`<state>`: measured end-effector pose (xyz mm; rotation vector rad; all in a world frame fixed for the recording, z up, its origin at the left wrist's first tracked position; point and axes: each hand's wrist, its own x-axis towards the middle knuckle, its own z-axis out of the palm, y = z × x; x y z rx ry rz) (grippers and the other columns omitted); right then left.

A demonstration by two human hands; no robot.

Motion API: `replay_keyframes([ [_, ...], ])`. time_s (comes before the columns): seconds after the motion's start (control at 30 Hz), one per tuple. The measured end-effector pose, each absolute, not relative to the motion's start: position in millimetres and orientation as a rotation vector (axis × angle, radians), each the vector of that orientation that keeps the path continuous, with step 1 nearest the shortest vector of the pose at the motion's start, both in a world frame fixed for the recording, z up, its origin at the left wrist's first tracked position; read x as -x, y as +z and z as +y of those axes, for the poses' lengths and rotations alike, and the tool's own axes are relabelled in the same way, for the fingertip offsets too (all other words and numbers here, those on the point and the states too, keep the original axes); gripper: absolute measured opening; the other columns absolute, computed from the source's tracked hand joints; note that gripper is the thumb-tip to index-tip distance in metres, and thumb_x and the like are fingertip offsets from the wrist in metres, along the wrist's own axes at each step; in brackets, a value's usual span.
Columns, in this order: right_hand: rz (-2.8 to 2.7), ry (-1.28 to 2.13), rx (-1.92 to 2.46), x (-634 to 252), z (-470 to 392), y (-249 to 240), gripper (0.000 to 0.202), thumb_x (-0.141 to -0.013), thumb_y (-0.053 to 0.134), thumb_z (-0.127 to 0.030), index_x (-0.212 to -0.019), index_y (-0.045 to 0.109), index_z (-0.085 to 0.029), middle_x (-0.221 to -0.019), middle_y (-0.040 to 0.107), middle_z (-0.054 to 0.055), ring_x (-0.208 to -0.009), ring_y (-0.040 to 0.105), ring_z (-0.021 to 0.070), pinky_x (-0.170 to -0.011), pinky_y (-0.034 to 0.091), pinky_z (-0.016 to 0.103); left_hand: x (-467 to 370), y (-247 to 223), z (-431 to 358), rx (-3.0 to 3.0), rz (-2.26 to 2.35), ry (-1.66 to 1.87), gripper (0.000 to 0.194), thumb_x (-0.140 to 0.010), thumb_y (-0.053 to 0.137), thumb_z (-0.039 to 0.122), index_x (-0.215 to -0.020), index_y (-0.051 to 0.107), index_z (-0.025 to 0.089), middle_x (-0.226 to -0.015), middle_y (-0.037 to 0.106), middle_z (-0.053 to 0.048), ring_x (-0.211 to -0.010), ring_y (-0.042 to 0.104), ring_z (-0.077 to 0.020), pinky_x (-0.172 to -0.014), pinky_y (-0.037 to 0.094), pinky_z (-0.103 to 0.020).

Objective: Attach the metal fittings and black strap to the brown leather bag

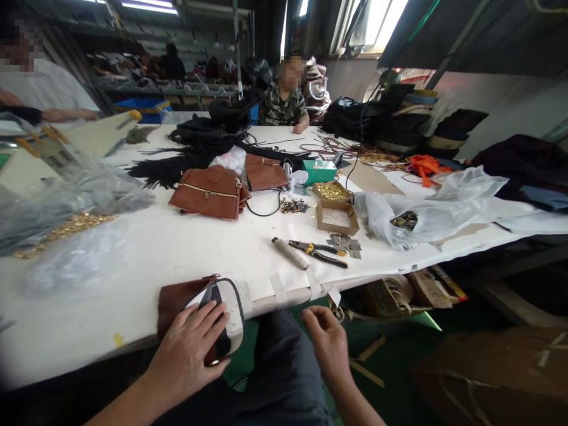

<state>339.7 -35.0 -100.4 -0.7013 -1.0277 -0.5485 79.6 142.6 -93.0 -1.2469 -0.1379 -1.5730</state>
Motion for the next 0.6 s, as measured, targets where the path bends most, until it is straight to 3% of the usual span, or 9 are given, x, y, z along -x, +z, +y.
replay_keyframes([
  [0.17,-0.772,-0.774,0.745,-382.7,-97.5,-83.3,0.071,-0.069,0.068,-0.074,-0.108,0.067,-0.015,-0.097,0.068,0.006,-0.087,0.060,0.0156,-0.081,0.045,0.026,-80.0,-91.9,145.4,1.236,-0.130,-1.567,0.062,-0.078,0.051,0.067,-0.133,0.055,0.039,-0.150,0.049,0.014,-0.142,0.034,-0.0085,-0.126,0.018,-0.036],
  [0.3,-0.702,-1.152,0.787,-400.5,-138.2,-25.7,0.060,-0.078,0.061,-0.062,-0.114,0.072,-0.016,-0.112,0.068,0.009,-0.097,0.061,0.0170,-0.093,0.046,0.030,-81.6,-91.8,147.7,1.217,-0.127,-1.585,0.061,-0.076,0.051,0.069,-0.131,0.056,0.042,-0.148,0.049,0.017,-0.141,0.033,-0.0070,-0.127,0.018,-0.035],
  [0.4,-0.633,-1.235,0.898,-422.4,-168.0,24.8,0.051,-0.085,0.055,-0.048,-0.122,0.071,-0.018,-0.123,0.065,0.008,-0.102,0.061,0.0146,-0.101,0.043,0.028,-82.9,-91.6,148.4,1.199,-0.119,-1.605,0.063,-0.075,0.052,0.071,-0.131,0.056,0.043,-0.148,0.050,0.017,-0.140,0.034,-0.0061,-0.127,0.017,-0.034],
  [0.5,-0.624,-1.224,1.077,-447.1,-192.0,63.7,0.064,-0.082,0.062,-0.040,-0.138,0.065,-0.011,-0.135,0.058,0.016,-0.101,0.061,0.0183,-0.101,0.041,0.032,-83.4,-91.3,148.5,1.199,-0.106,-1.614,0.065,-0.074,0.052,0.073,-0.132,0.055,0.044,-0.148,0.049,0.018,-0.140,0.034,-0.0054,-0.126,0.018,-0.033],
  [0.6,-0.647,-1.220,1.253,-462.4,-206.3,86.0,0.053,-0.079,0.069,-0.035,-0.125,0.073,-0.009,-0.123,0.064,0.018,-0.109,0.057,0.0229,-0.100,0.038,0.032,-81.7,-90.6,147.3,1.193,-0.084,-1.616,0.065,-0.074,0.051,0.074,-0.131,0.055,0.043,-0.147,0.050,0.018,-0.140,0.034,-0.0052,-0.125,0.018,-0.032],
])
